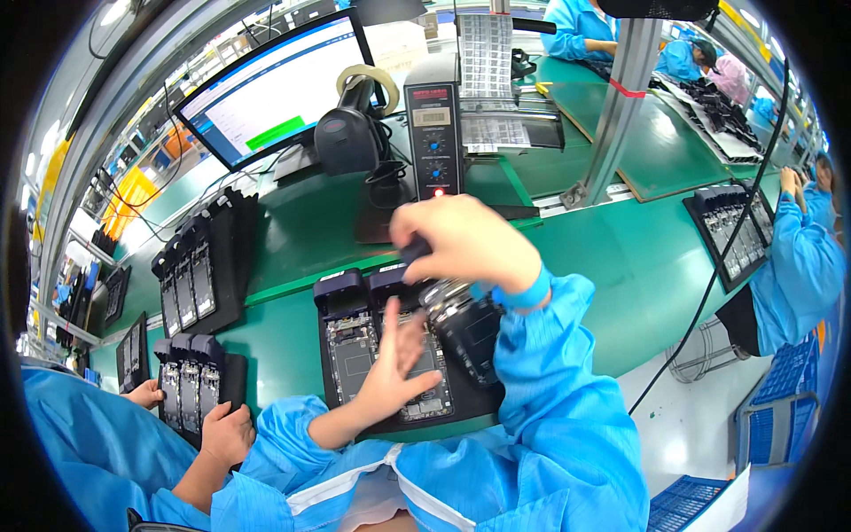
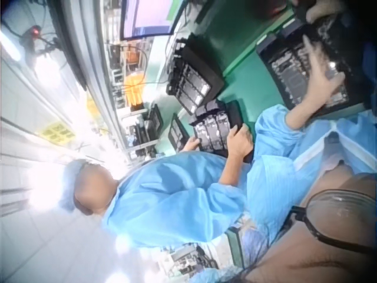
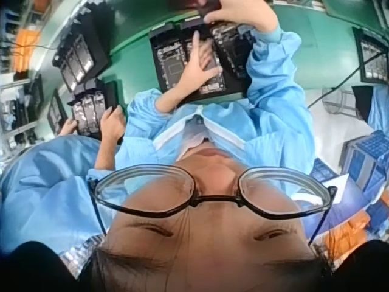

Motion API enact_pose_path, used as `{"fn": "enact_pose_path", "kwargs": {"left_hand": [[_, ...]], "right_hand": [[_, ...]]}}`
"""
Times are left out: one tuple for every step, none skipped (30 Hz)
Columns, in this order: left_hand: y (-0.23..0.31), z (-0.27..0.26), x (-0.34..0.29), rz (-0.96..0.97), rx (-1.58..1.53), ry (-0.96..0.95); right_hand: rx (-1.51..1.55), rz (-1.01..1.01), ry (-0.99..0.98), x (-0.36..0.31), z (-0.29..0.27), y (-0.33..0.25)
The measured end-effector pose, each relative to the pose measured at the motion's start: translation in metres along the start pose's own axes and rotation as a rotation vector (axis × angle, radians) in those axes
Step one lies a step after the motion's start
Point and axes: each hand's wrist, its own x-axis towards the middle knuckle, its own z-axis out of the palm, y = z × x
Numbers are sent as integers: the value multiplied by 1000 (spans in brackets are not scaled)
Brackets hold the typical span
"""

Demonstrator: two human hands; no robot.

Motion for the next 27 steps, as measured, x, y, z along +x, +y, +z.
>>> {"fn": "enact_pose_path", "kwargs": {"left_hand": [[4,6,6,-222,-272,-74],[-14,10,20,-113,-390,-208],[-10,16,22,-405,-391,-69],[-18,17,23,-429,-467,-50],[-28,18,23,-451,-544,-29],[-27,18,25,-436,-557,-22],[-25,18,26,-422,-562,-20],[-25,16,25,-411,-573,1],[-26,16,25,-405,-576,6],[-27,14,24,-393,-585,23],[-28,13,23,-381,-593,40],[-28,12,22,-377,-598,23],[-27,11,21,-373,-603,6],[-26,10,20,-367,-607,-10],[-25,9,19,-344,-614,-18],[-25,8,18,-320,-621,-25],[-24,8,17,-295,-626,-31],[-22,6,16,-252,-640,-23],[-19,1,14,-219,-622,-31],[-16,-5,12,-187,-604,-40],[-12,-11,11,-157,-587,-52],[-7,-18,8,-130,-585,-32],[0,-24,6,-97,-622,3],[8,-27,6,-65,-658,21],[15,-30,6,-39,-695,36],[21,-34,8,-12,-703,61],[26,-39,9,0,-715,110]], "right_hand": [[90,-196,31,1,0,-12],[174,-205,83,4,1,-14],[258,-207,144,3,-3,-14],[280,-119,387,5,0,5],[306,178,705,5,6,25],[324,359,1041,6,7,46],[274,519,1208,-5,7,88],[228,651,1217,-10,7,105],[171,688,1266,-15,12,125],[202,684,1245,-14,14,128],[232,680,1223,-12,18,131],[261,661,1207,-10,20,133],[291,641,1190,-7,22,135],[321,620,1172,-4,25,137],[375,603,1175,0,26,136],[410,614,1172,1,26,136],[445,624,1168,1,26,137],[504,621,1192,2,26,138],[616,615,1236,4,26,133],[629,599,1280,9,28,127],[639,585,1325,12,29,118],[737,449,1285,22,39,103],[803,467,1162,30,52,84],[784,493,987,38,64,71],[846,508,779,42,76,63],[838,597,528,49,81,57],[1014,600,390,54,91,58]]}}
